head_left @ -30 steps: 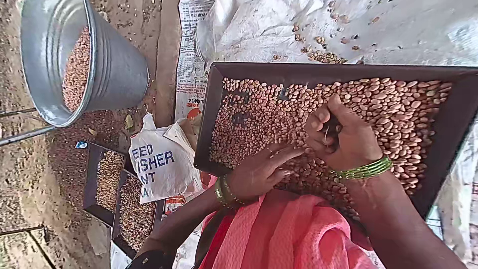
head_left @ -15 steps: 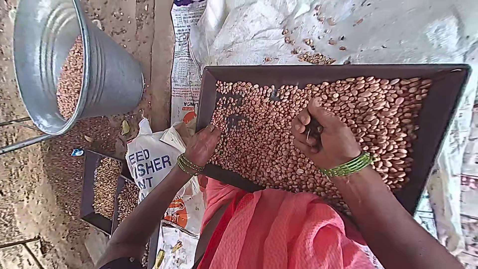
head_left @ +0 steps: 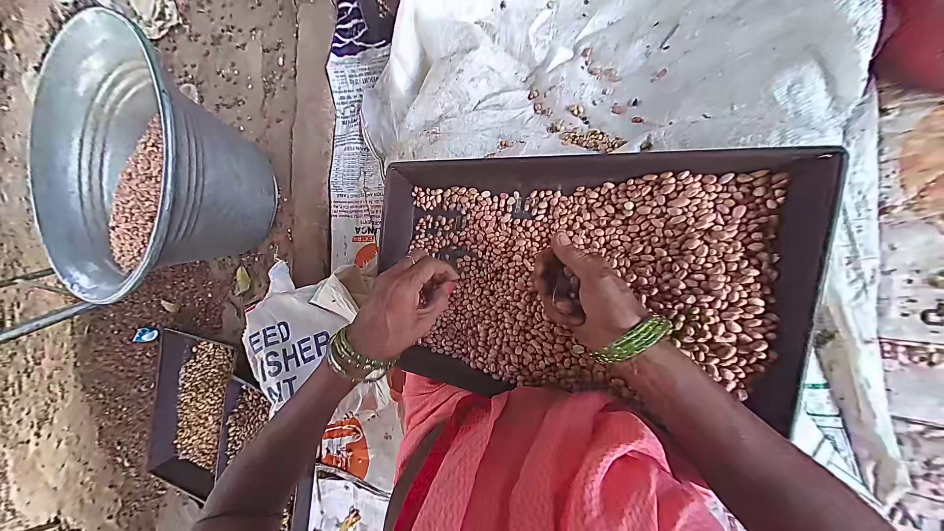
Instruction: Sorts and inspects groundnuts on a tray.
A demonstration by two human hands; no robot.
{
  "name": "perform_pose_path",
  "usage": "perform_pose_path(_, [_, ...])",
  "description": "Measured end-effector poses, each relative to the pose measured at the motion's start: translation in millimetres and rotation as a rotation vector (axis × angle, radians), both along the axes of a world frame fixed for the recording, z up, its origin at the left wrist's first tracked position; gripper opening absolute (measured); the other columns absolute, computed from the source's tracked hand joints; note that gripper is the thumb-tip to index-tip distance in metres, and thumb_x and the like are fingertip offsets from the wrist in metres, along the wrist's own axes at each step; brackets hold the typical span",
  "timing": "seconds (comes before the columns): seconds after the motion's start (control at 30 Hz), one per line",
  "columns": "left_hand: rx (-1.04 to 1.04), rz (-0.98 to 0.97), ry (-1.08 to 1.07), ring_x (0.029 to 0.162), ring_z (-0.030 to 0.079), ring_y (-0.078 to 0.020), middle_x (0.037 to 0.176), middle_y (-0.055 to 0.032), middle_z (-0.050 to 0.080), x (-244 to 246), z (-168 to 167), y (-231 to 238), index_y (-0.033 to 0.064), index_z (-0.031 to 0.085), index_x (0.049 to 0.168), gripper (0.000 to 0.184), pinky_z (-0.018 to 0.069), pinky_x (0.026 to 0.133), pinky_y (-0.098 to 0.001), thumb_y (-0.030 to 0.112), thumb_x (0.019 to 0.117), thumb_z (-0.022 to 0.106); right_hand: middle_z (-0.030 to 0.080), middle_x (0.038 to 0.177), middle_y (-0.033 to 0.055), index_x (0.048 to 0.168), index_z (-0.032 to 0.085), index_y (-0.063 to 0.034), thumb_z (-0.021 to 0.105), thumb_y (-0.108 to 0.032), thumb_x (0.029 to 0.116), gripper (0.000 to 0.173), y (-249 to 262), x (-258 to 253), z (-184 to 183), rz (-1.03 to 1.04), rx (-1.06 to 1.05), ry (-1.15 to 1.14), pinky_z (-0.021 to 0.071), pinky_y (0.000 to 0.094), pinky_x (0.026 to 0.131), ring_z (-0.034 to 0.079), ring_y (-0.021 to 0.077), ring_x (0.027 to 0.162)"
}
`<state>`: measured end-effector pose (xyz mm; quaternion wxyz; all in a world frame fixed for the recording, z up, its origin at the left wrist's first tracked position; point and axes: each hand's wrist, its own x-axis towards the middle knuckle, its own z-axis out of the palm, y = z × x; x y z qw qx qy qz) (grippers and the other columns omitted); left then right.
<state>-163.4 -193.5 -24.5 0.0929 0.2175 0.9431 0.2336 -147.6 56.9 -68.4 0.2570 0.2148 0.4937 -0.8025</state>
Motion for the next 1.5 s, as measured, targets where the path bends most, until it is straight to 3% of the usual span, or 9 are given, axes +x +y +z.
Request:
perform_pose_path(0.1, [0.076, -0.014, 0.064, 0.085, 0.069, -0.0135, 0.111, -0.0099, 0.071, -10, 13, 19, 0.005, 0.07, 0.123, 0.028, 0.0591, 0.073, -0.0286, 0.02, 0.1006, 0.062, 0.06, 0.066, -0.0059, 0.094, 0.063, -0.0155, 0.017, -0.053, 0.1109, 0.061, -2, 0, -1, 0.044, -0.056, -0.014, 0.0284, 0.0147, 0.037, 0.035, -0.0007, 0.04])
perform_pose_path(0.23, [-0.149, 0.012, -0.039, 0.1, 0.07, -0.0388, 0.111, -0.0235, 0.069, -43, -38, 23, -0.0005, 0.073, 0.113, 0.022, 0.0563, 0.087, -0.0547, 0.014, 0.1036, 0.058, 0.056, 0.063, -0.0074, 0.082, 0.055, -0.0184, 0.018, -0.047, 0.112, 0.056, 7, -3, 2, -0.002, -0.206, 0.014, 0.0275, 0.013, 0.037, 0.033, -0.0016, 0.04])
perform_pose_path(0.43, [-0.309, 0.04, -0.086, 0.106, 0.068, -0.0431, 0.117, -0.0258, 0.066, -55, -62, 28, -0.0029, 0.068, 0.117, 0.025, 0.0551, 0.09, -0.058, 0.015, 0.1045, 0.056, 0.053, 0.062, -0.0082, 0.078, 0.053, -0.0192, 0.02, -0.044, 0.1128, 0.054, 19, -9, 5, -0.081, -0.2, 0.094, 0.0264, 0.0129, 0.037, 0.032, -0.0014, 0.04])
perform_pose_path(0.7, [-0.208, 0.012, -0.069, 0.098, 0.069, -0.0364, 0.111, -0.0219, 0.068, -66, -43, 34, -0.0009, 0.071, 0.111, 0.026, 0.0559, 0.086, -0.0539, 0.02, 0.1019, 0.058, 0.055, 0.063, -0.0058, 0.082, 0.055, -0.0165, 0.021, -0.044, 0.1129, 0.054, 11, -7, 4, -0.039, -0.065, 0.031, 0.0291, 0.0139, 0.037, 0.035, -0.0002, 0.04])
perform_pose_path(0.87, [0.163, -0.119, 0.008, 0.088, 0.068, -0.0129, 0.108, -0.0104, 0.072, -35, 15, 44, 0.0027, 0.071, 0.122, 0.035, 0.0572, 0.076, -0.0256, 0.031, 0.1012, 0.064, 0.059, 0.063, -0.0082, 0.092, 0.06, -0.0196, 0.007, -0.056, 0.1091, 0.067, 6, -2, -2, 0.036, -0.104, 0.065, 0.0314, 0.0146, 0.038, 0.039, -0.0007, 0.042])
perform_pose_path(1.07, [-0.504, 0.098, -0.394, 0.107, 0.068, -0.043, 0.117, -0.0242, 0.069, 4, 14, -26, -0.0002, 0.061, 0.134, 0.044, 0.0511, 0.094, -0.0658, 0.033, 0.1052, 0.058, 0.054, 0.063, -0.0089, 0.076, 0.051, -0.0225, 0.013, -0.047, 0.112, 0.058, 14, -5, 6, -0.02, -0.247, 0.123, 0.0289, 0.0128, 0.038, 0.036, -0.0012, 0.042])
perform_pose_path(1.2, [-0.776, 0.225, -0.595, 0.103, 0.068, -0.049, 0.118, -0.0277, 0.066, 40, -17, -16, 0.0003, 0.057, 0.134, 0.045, 0.0539, 0.084, -0.0651, 0.033, 0.1037, 0.061, 0.051, 0.061, -0.0097, 0.074, 0.05, -0.0236, 0.015, -0.045, 0.1123, 0.056, 15, -5, 8, -0.028, -0.235, 0.113, 0.0284, 0.0132, 0.04, 0.035, -0.0004, 0.043])
perform_pose_path(1.37, [-0.526, 0.262, -0.576, 0.104, 0.068, -0.047, 0.128, -0.0262, 0.064, 54, -30, 20, 0.0038, 0.052, 0.143, 0.044, 0.0546, 0.085, -0.0648, 0.027, 0.1062, 0.055, 0.052, 0.062, -0.009, 0.075, 0.052, -0.0225, 0.018, -0.044, 0.1127, 0.055, 15, -5, 4, -0.029, -0.253, 0.133, 0.0308, 0.0126, 0.038, 0.037, -0.0006, 0.042])
perform_pose_path(1.5, [0.035, 0.078, -0.368, 0.083, 0.072, -0.035, 0.117, -0.0193, 0.07, 80, -31, 69, 0.0116, 0.053, 0.147, 0.045, 0.0591, 0.067, -0.0541, 0.016, 0.1026, 0.056, 0.053, 0.062, -0.012, 0.074, 0.053, -0.0262, 0.017, -0.045, 0.1124, 0.056, 22, -6, 3, -0.028, -0.233, 0.196, 0.0318, 0.0116, 0.04, 0.039, -0.0025, 0.044])
